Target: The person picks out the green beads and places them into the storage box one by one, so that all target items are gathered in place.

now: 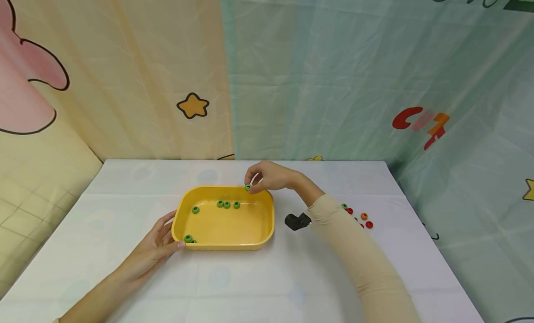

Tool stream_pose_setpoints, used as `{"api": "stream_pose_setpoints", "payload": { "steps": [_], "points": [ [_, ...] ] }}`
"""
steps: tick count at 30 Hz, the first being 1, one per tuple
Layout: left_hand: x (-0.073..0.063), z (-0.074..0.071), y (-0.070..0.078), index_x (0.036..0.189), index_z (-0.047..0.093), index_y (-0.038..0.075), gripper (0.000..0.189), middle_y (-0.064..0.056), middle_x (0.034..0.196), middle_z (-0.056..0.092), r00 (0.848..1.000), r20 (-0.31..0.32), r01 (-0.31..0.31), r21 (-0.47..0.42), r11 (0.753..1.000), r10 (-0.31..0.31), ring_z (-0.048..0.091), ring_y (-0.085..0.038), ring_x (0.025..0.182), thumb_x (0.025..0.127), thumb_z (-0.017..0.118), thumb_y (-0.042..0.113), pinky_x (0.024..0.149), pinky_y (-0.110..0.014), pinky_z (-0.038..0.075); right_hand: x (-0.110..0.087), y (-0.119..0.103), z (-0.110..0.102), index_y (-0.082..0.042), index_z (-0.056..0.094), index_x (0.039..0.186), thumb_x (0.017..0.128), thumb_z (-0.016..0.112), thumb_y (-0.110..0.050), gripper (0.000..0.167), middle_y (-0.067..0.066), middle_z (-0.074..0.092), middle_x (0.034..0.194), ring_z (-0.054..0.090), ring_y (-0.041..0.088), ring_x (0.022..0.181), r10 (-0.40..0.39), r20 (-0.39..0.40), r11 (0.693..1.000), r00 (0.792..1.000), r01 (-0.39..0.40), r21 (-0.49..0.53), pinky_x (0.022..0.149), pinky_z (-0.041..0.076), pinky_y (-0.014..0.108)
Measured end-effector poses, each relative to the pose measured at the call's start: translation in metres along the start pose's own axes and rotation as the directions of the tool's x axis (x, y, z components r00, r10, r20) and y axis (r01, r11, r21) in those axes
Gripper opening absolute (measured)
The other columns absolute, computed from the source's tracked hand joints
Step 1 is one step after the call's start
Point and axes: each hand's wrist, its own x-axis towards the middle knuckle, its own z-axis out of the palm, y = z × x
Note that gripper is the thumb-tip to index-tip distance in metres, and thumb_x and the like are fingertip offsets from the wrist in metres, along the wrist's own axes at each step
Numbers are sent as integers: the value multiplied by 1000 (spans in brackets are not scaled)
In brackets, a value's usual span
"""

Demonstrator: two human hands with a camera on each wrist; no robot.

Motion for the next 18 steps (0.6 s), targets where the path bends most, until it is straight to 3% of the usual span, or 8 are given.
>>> {"api": "stream_pose_setpoints", "payload": {
  "steps": [9,18],
  "points": [
    [0,-1,-1,164,15,22,98,-9,167,18,1000,11,-5,-3,1000,5,20,-28,153,91,77,3,101,-17,43,5,-4,2,1,68,115,95,75,-7,23,15,67,118,64,23,110,-14,10,1000,1000,14,-6,97,54,35],
    [-1,-1,-1,164,16,22,98,-10,166,20,1000,7,-12,-6,1000,12,22,-28,152,90,77,2,101,-17,43,-3,5,0,2,68,118,95,74,-6,25,15,67,119,63,27,111,-7,-5,1000,1000,7,19,99,53,36]
  ]
}}
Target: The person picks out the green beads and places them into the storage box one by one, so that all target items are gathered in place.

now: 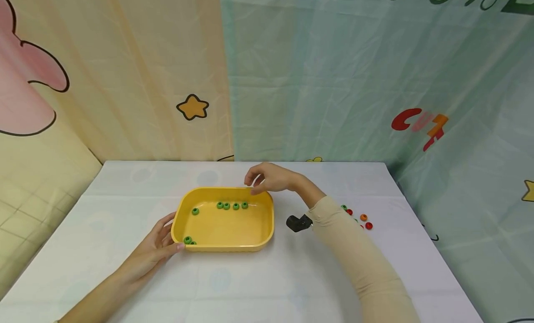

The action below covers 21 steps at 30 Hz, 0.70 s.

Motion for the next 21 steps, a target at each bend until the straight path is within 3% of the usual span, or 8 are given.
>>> {"api": "stream_pose_setpoints", "payload": {
  "steps": [6,14,21],
  "points": [
    [-1,0,2,164,16,22,99,-9,167,18,1000,-8,8,3,1000,-8,20,-28,153,90,78,3,101,-17,43,-11,9,-5,0,68,119,95,75,-7,25,10,67,117,62,26,111,22,-23,1000,999,-22,14,98,54,36],
    [-1,0,2,164,15,22,97,-10,167,18,1000,-10,13,9,1000,-12,20,-29,153,91,76,3,101,-17,43,-30,23,-14,-6,69,118,96,75,-11,23,20,64,124,62,26,112,52,-60,998,997,-51,23,95,55,37],
    [-1,0,2,164,15,23,97,-9,167,17,1000,-5,14,0,1000,-14,21,-28,153,92,76,3,101,-17,43,-51,35,-22,-7,69,120,96,75,-15,26,21,63,127,62,25,113,114,-91,993,989,-112,29,94,55,38]
  ]
}}
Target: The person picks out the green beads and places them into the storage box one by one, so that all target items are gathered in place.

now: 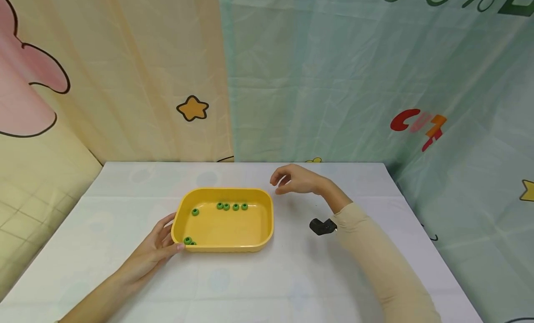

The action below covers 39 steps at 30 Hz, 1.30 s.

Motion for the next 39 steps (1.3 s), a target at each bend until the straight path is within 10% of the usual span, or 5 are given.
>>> {"api": "stream_pose_setpoints", "payload": {
  "steps": [39],
  "points": [
    [1,1,0,164,18,23,94,-9,167,19,1000,-20,15,20,1000,-15,21,-29,153,92,76,4,106,-22,42,-84,69,-25,3,64,125,99,72,-12,32,22,61,127,62,29,114,102,-122,994,987,-96,52,94,53,39]
  ]
}}
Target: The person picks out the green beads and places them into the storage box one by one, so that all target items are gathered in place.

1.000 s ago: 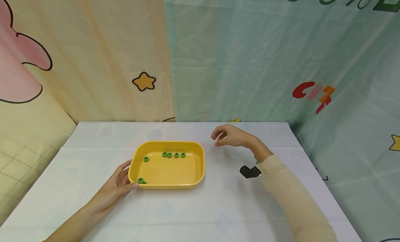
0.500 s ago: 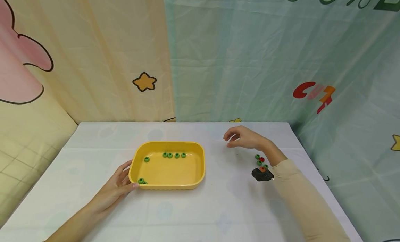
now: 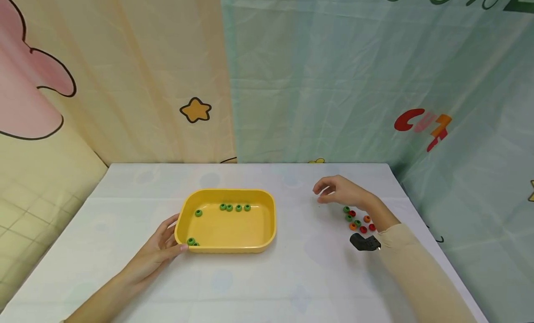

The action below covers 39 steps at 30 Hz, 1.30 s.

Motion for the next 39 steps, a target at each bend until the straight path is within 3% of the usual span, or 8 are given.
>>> {"api": "stream_pose_setpoints", "payload": {
  "steps": [7,15,26,32,39],
  "points": [
    [-1,0,0,164,18,24,94,-9,167,19,1000,-9,8,-5,1000,-8,22,-29,153,93,77,4,107,-24,41,-14,14,-2,3,64,124,99,71,-11,30,21,62,125,63,29,110,-7,-27,1000,1000,7,-8,91,54,34],
    [0,1,-4,163,18,23,94,-8,167,19,1000,3,-7,-20,1000,7,21,-29,153,93,76,3,105,-21,42,-32,28,-3,5,63,125,99,71,-12,32,21,63,126,63,31,112,42,-54,999,998,-41,19,89,55,28],
    [-1,-1,-5,163,18,23,94,-8,167,19,1000,-1,-14,-12,1000,14,21,-29,153,93,76,4,106,-22,41,-55,49,-11,1,64,124,99,71,-17,31,18,64,126,62,31,113,65,-97,998,993,-63,16,82,58,40],
    [1,-1,-4,163,18,22,93,-8,168,19,1000,7,-21,-9,1000,21,22,-29,153,93,76,4,107,-24,41,-69,62,-13,2,64,123,99,71,-16,31,17,67,121,65,26,103,73,-99,997,992,-69,39,79,57,38],
    [2,-1,-2,163,19,23,93,-7,167,20,1000,4,-13,8,1000,13,22,-28,153,93,77,5,109,-26,40,-83,79,-11,0,67,120,97,74,-19,31,12,68,116,63,21,101,138,-127,990,982,-138,8,79,56,31]
  ]
}}
